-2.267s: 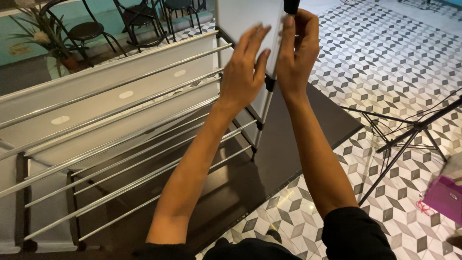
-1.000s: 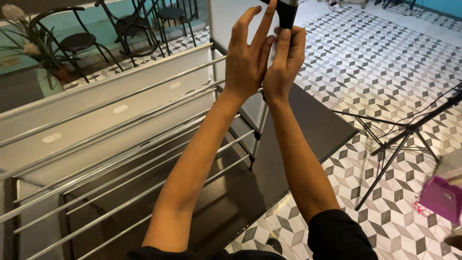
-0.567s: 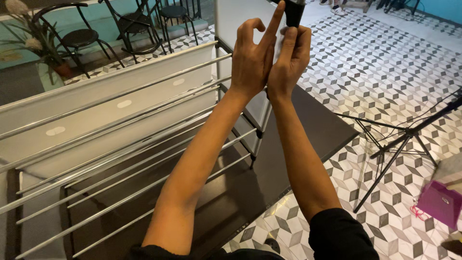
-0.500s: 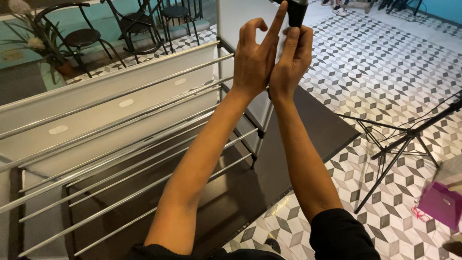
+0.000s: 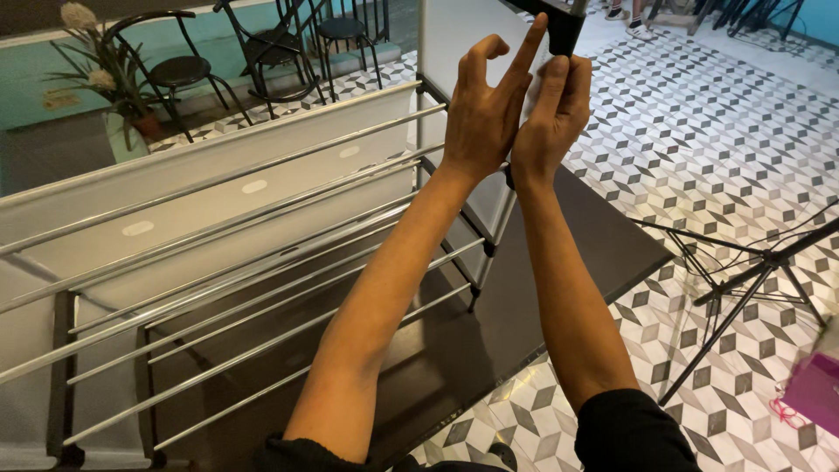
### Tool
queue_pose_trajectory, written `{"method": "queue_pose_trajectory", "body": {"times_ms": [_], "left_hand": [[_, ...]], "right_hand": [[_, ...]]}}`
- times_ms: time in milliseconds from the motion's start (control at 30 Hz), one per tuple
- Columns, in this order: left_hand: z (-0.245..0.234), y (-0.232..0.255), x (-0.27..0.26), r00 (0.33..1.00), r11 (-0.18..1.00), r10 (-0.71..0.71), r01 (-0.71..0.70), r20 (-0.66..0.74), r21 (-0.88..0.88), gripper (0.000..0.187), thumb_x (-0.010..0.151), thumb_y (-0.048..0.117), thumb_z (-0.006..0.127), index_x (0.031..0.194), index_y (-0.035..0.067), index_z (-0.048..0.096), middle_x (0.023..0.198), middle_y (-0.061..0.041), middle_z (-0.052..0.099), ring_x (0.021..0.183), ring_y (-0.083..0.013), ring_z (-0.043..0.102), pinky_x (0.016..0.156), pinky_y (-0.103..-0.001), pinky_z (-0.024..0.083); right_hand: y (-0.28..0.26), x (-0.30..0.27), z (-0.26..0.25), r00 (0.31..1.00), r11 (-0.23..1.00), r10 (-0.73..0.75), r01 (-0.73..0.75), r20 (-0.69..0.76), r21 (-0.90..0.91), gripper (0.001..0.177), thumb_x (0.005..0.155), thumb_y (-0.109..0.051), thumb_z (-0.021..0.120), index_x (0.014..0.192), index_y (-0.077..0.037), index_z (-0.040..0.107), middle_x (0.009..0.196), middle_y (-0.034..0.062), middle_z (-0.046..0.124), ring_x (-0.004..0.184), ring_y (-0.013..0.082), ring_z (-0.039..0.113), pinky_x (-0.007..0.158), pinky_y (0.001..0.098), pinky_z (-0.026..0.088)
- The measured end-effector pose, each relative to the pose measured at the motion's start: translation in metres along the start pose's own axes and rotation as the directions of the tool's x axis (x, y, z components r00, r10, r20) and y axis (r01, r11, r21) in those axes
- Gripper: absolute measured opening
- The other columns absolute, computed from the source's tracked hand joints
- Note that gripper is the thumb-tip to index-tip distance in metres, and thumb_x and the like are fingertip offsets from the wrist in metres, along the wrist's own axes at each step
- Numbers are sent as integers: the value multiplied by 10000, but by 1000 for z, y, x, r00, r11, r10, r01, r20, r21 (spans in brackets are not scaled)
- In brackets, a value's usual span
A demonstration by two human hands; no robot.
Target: The person assembles a metal clothes drying rack by inserting vertical poles into plastic corner joints and attaching horizontal bars. They repeatedly pick up parts from a table, align them with the frame, and press them into place.
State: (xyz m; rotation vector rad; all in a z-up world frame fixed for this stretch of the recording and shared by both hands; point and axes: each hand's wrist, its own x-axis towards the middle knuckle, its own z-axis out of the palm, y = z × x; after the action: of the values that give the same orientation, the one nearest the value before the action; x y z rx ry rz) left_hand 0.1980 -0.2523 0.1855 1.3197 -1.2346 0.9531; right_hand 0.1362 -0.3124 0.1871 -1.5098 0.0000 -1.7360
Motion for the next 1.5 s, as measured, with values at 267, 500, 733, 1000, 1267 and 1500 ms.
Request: {"method": "queue_pose_trajectory", "body": {"times_ms": [267, 500, 733, 1000, 1267, 1500], "left_hand": [[-1, -3, -3, 1000, 1000, -6, 7, 23, -23, 566, 1144, 216, 567, 1632, 350, 313, 1327, -65, 442, 1241, -220, 520, 1058, -362, 519], [-1, -3, 0, 998, 999, 43, -42, -41, 31, 569, 1148, 209, 537, 1625, 380, 280, 1551, -97, 366, 1394, -281, 446, 1186, -376, 457], [0, -5, -4, 1000, 999, 18, -18, -8, 40, 562, 1178, 224, 544, 1614, 406, 239, 1686, 52, 223, 1516, -242, 332, 1262, -385, 361], [5, -7, -6, 1000, 1000, 13, -13, -5, 27, 585, 1178, 241, 539, 1618, 420, 196, 1689, 41, 210, 1544, -243, 339, 1279, -395, 379], [10, -11, -7, 1000, 1000, 24, -23, -14, 16, 607, 1182, 263, 522, 1655, 430, 181, 1693, 54, 196, 1534, -239, 348, 1263, -387, 393], [7, -11, -9, 1000, 1000, 4, -4, 5, 10, 519, 1200, 260, 477, 1624, 396, 211, 1694, 40, 219, 1513, -245, 363, 1223, -381, 389]], "right_hand": [[-8, 2, -6, 997, 999, 27, -29, 68, 20, 245, 1183, -247, 452, 1088, -57, 574, 898, -35, 531, 769, 51, 436, 675, 240, 378], [-6, 4, -4, 997, 999, 8, -12, 81, 40, 258, 1181, -250, 448, 1112, -50, 596, 893, -34, 531, 753, 48, 424, 661, 235, 355], [2, 4, -3, 999, 998, 8, -10, 44, 58, 261, 1183, -265, 471, 1058, -55, 562, 904, -28, 550, 739, 50, 445, 634, 236, 363], [6, 4, -2, 1000, 999, -17, 16, 20, 35, 302, 1178, -273, 479, 969, -65, 544, 816, -36, 514, 668, 46, 417, 585, 236, 345], [12, 8, 0, 1000, 994, -25, 25, 5, 103, 334, 1178, -281, 505, 908, -83, 509, 767, -53, 445, 639, 29, 351, 563, 226, 302], [3, 4, -11, 997, 999, -32, 31, 66, 13, 344, 1215, -290, 421, 1038, -61, 606, 869, -33, 536, 696, 30, 439, 627, 210, 375]]}}
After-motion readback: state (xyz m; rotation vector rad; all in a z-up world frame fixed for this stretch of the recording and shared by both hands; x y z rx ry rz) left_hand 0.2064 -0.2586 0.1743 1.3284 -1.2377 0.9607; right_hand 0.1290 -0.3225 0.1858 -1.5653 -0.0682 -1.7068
